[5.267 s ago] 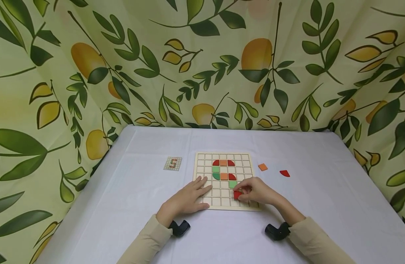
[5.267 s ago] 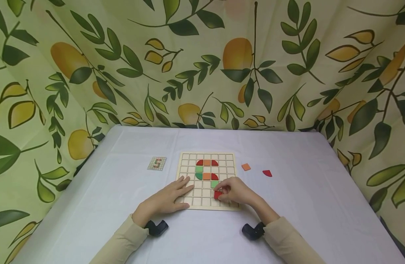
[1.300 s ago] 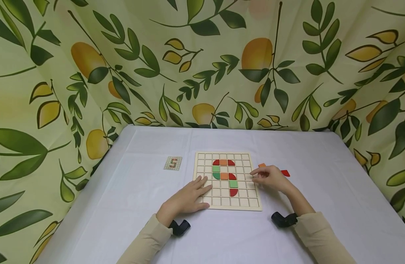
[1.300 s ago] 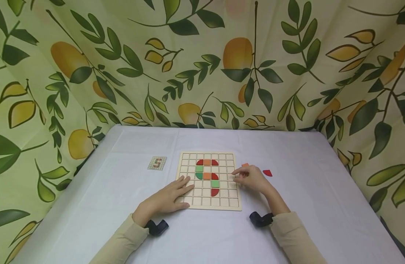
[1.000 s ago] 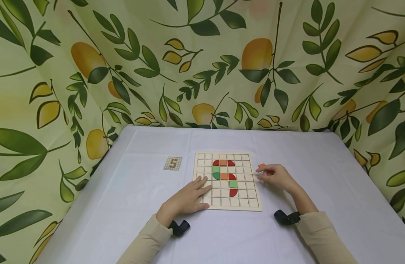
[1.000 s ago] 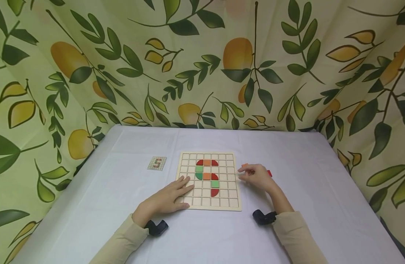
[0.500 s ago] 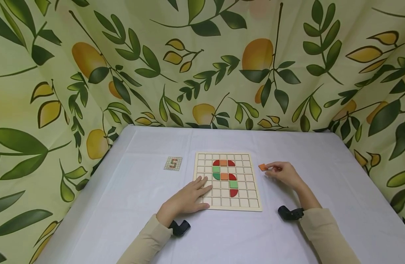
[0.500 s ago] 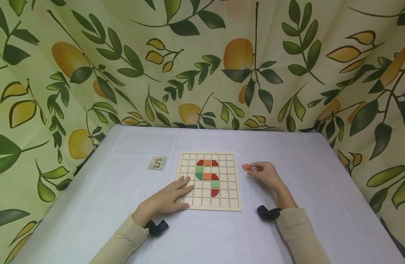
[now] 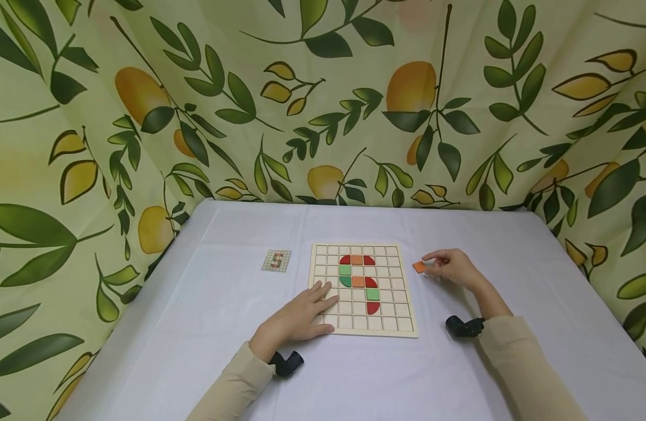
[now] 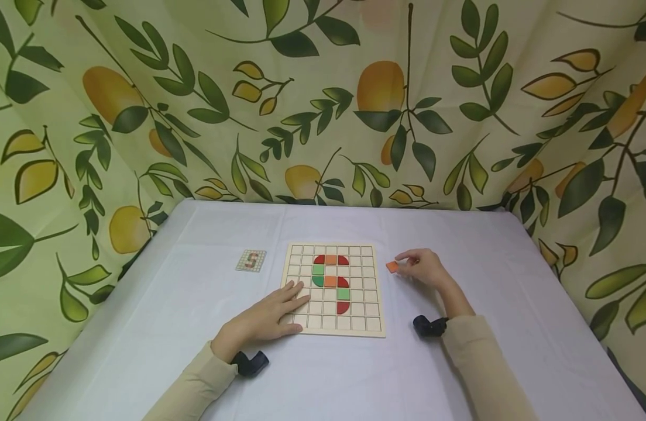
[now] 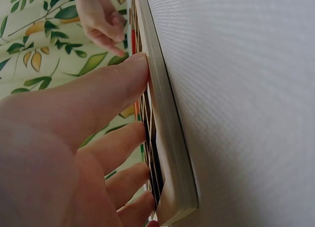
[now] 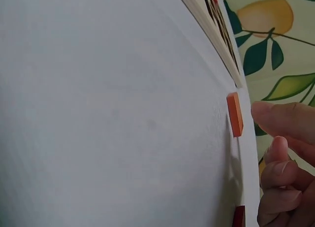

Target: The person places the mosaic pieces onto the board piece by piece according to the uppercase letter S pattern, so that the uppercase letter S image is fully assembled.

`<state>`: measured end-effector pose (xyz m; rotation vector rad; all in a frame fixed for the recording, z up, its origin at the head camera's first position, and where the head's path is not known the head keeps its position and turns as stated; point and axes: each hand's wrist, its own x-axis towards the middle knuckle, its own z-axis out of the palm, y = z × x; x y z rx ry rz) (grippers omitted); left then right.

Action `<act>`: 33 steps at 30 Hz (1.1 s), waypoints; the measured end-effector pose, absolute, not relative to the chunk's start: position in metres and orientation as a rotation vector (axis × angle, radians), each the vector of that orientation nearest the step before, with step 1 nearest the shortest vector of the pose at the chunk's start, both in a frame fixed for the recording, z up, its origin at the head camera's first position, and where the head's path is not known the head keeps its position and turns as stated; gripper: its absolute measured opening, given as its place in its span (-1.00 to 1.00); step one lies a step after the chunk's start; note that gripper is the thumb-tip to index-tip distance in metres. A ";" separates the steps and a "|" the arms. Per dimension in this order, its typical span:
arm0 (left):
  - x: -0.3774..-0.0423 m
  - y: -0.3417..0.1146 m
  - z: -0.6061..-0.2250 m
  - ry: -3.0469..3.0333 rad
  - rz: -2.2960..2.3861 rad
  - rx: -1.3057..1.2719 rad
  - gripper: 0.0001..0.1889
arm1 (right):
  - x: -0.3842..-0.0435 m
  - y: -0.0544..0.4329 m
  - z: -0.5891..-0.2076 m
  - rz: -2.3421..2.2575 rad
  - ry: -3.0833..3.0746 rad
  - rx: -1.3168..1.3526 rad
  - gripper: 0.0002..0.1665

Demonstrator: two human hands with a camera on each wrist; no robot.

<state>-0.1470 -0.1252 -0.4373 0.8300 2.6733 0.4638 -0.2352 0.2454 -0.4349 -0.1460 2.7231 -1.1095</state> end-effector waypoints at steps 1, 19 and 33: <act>-0.147 -0.125 -0.437 2.673 0.465 0.831 -0.33 | -0.236 0.246 -0.434 -1.100 2.714 -0.154 -0.57; -0.147 -0.126 -0.436 2.676 0.451 0.821 -0.33 | -0.255 0.256 -0.438 -0.996 2.682 -0.289 -0.56; -0.146 -0.126 -0.436 2.688 0.440 0.824 -0.33 | -0.260 0.253 -0.440 -0.990 2.667 -0.243 -0.60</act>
